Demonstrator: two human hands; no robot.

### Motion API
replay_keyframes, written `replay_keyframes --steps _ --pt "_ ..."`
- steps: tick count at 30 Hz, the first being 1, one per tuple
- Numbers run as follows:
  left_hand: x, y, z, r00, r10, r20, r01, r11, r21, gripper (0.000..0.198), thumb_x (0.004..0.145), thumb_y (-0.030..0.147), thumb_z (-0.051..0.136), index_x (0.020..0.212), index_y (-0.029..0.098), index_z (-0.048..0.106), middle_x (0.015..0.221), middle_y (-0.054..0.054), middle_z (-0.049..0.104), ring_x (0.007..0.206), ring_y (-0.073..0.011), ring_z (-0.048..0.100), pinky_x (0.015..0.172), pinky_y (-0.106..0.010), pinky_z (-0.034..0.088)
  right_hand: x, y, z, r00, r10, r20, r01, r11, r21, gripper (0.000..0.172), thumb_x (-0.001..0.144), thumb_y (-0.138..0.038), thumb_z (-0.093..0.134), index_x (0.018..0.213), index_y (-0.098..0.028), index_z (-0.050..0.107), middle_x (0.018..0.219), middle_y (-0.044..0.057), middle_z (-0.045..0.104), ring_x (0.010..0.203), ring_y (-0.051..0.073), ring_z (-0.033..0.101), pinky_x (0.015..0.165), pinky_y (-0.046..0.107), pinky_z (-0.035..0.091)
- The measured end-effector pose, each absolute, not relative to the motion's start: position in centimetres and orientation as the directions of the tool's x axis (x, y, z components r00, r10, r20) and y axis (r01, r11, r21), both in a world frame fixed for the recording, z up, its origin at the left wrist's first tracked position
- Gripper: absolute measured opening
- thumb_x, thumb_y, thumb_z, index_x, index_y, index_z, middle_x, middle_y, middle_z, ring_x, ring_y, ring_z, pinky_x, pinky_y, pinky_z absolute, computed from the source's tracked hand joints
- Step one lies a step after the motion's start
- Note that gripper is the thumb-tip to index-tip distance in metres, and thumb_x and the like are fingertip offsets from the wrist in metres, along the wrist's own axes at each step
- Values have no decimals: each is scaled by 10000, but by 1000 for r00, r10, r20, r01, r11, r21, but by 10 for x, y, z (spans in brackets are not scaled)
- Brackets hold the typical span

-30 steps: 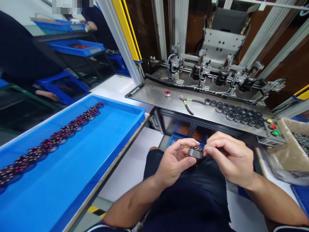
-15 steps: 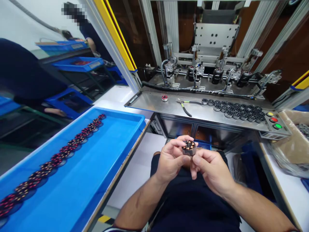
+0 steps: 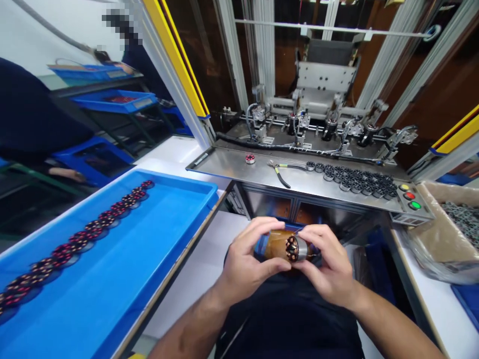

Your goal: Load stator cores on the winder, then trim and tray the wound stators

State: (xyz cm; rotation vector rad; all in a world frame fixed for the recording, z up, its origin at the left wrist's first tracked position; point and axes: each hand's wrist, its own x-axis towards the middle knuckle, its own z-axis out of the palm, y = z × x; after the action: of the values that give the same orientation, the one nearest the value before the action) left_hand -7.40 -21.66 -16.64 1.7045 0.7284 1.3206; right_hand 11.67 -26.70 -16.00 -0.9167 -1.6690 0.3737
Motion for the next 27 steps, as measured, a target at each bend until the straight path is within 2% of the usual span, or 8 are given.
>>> replay_keyframes --steps 3,6,10,14,17,21,24,27 --pt "-72 -223 -159 395 815 425 8 -465 885 522 733 492 849 1174 227 759 1045 -96 753 936 -234 687 888 -331 555 122 -268 -157 -165 619 768 557 701 -446 517 890 -114 676 1386 -224 579 1079 130 685 951 237 699 760 346 612" --pt "-67 -226 -158 405 829 386 -16 -416 909 464 764 436 845 1169 225 762 994 -77 772 854 -204 701 857 -307 561 123 -269 -158 -182 614 768 582 697 -419 539 894 -99 651 1407 -232 552 1089 130 669 957 239 694 760 355 614" --pt "-67 -226 -162 377 838 395 -3 -426 905 421 774 348 853 1165 218 765 1040 -87 768 900 -208 701 891 -312 563 129 -271 -157 -150 667 730 455 702 -548 510 850 -153 739 1332 -229 589 1083 121 634 955 245 650 757 387 590" --pt "-68 -226 -166 364 819 443 -26 -467 884 459 793 284 840 1234 221 730 1124 -111 735 991 -224 689 925 -328 569 132 -273 -149 -155 709 688 323 694 -643 235 867 -82 693 1061 -213 666 890 55 636 803 189 610 697 351 530" --pt "-65 -226 -169 378 808 452 -134 -436 890 431 797 235 837 1215 236 733 1142 -104 720 1030 -212 693 902 -289 583 127 -273 -144 -95 754 650 290 645 -707 154 891 -49 646 911 -201 660 800 24 623 731 153 597 665 311 504" --pt "-59 -228 -170 371 797 478 -288 -390 875 416 807 231 827 1209 247 721 1165 -102 699 1013 -198 716 840 -264 615 120 -274 -145 -30 808 589 244 577 -780 122 905 -89 658 856 -200 650 780 7 614 710 135 595 649 273 492" --pt "-60 -227 -166 348 732 586 -190 -558 808 419 819 202 811 1222 224 699 1166 -116 706 1067 -211 706 900 -293 615 129 -275 -149 -37 843 536 215 531 -820 126 927 -126 649 828 -205 641 773 1 611 716 131 587 659 268 482" --pt "-64 -227 -159 353 597 720 31 -777 629 445 818 115 782 1241 182 660 1176 -134 714 1068 -206 713 948 -311 610 147 -275 -148 -14 864 503 219 493 -842 98 974 -215 609 887 -211 654 835 23 621 792 154 593 697 288 482"
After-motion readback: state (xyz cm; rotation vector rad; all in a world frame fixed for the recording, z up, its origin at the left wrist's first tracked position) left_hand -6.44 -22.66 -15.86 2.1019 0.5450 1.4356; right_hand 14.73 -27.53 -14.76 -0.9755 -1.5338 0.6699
